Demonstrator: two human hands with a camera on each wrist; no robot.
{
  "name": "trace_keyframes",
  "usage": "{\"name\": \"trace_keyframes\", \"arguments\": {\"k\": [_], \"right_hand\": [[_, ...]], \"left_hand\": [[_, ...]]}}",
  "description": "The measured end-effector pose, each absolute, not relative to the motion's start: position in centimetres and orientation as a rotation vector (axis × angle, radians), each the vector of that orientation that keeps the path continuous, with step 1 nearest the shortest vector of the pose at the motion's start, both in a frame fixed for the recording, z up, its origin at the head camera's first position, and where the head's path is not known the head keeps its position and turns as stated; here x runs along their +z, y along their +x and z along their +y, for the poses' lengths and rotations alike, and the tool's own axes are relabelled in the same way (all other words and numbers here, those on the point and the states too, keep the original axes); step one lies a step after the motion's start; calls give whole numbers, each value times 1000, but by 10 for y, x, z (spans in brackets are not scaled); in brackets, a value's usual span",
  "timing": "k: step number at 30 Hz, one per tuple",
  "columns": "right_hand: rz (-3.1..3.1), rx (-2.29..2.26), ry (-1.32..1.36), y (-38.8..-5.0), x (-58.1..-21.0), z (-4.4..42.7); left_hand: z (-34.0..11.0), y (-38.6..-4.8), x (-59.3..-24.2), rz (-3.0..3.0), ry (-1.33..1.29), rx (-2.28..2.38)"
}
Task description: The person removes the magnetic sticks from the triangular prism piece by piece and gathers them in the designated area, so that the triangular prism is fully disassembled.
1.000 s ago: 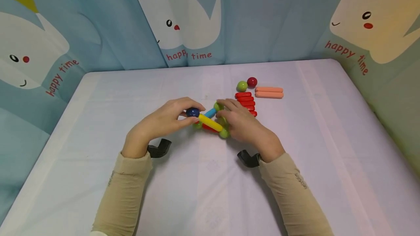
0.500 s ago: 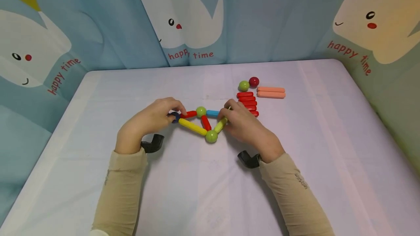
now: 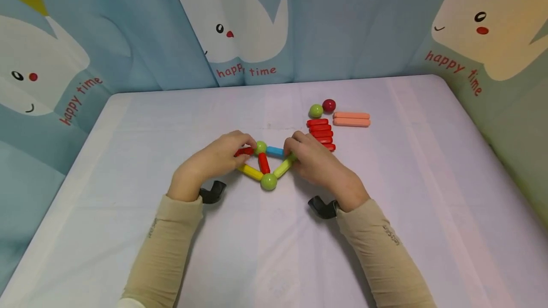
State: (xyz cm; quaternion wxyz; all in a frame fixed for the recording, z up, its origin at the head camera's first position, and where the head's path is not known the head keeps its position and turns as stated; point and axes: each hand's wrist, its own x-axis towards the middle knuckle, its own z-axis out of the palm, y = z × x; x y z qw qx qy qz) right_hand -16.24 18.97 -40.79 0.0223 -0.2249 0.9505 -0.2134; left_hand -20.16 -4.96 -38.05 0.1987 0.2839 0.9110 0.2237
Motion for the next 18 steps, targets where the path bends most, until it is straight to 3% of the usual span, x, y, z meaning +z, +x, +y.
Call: {"name": "trace_keyframes", "arguments": {"k": [11, 18], "right_hand": [[2982, -639, -686, -162, -406, 189], [2967, -645, -630, -161, -403, 188]], "left_hand": [[-2, -182, -398, 2657, 892, 265], [5, -173, -409, 2721, 861, 124]]}}
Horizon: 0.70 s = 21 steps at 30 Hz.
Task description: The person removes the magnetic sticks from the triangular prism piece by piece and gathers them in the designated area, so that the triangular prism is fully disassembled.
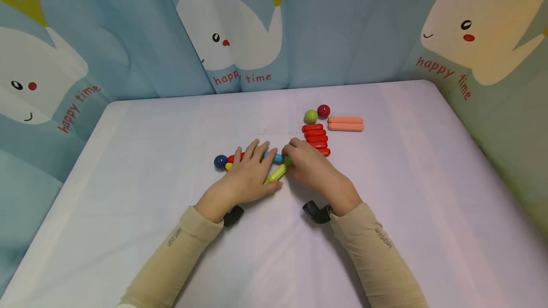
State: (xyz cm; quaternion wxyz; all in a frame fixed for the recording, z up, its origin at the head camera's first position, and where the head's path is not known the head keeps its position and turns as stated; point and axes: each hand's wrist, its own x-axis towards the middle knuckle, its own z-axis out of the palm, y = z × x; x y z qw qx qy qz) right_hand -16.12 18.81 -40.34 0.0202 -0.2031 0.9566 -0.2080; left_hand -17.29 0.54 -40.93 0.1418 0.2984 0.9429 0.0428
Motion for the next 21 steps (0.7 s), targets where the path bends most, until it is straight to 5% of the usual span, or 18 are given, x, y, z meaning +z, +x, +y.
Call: {"name": "trace_keyframes", "arguments": {"k": [21], "right_hand": [[3002, -611, -606, -161, -407, 185]], "left_hand": [[-18, -155, -418, 2740, 939, 97]]}}
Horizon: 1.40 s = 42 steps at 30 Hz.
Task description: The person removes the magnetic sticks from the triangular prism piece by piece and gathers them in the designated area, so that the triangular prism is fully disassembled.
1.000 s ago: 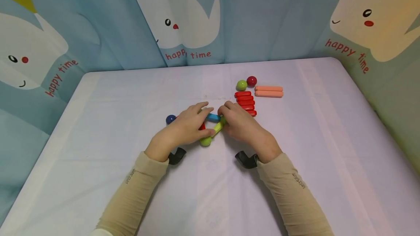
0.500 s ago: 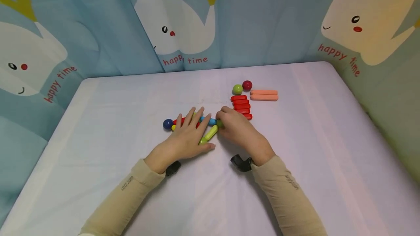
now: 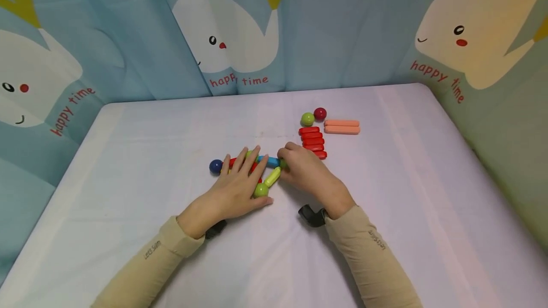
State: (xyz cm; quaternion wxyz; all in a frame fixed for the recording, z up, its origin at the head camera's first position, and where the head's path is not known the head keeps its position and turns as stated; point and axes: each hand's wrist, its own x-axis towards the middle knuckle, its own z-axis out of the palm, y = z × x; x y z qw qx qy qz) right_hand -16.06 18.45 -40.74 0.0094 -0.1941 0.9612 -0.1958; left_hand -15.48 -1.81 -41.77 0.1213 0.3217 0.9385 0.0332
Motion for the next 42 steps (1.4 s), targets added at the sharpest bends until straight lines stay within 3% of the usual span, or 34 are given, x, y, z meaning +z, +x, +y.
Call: {"name": "trace_keyframes", "arguments": {"k": [28, 42], "right_hand": [[3069, -666, -480, -162, -402, 193], [3142, -797, -539, -167, -390, 209]], "left_hand": [[-30, -166, -409, 2701, 922, 332], [-31, -169, -410, 2708, 933, 275]]}}
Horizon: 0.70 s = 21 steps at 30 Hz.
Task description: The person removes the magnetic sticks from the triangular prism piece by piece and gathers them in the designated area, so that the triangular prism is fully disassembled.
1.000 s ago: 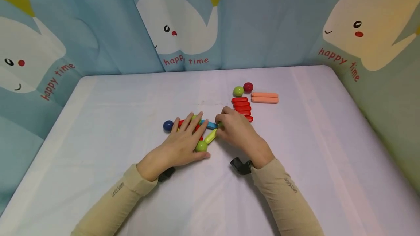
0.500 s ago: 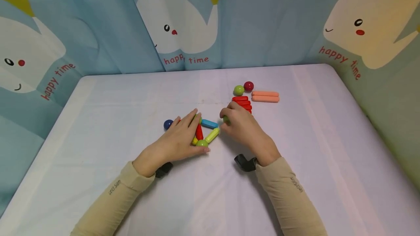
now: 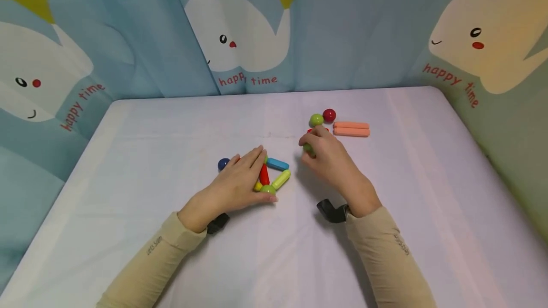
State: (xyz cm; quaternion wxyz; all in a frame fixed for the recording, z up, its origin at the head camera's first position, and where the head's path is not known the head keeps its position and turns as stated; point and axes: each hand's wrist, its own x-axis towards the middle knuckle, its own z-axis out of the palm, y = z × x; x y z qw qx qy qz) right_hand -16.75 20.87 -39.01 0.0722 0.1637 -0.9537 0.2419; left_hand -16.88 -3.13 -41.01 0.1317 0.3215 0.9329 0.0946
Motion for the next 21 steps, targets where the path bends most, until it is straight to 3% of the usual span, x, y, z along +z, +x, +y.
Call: {"name": "trace_keyframes", "arguments": {"k": [21], "right_hand": [[-2848, 526, 517, -221, -372, 223]], "left_hand": [[-29, -167, -409, 2721, 945, 276]]}}
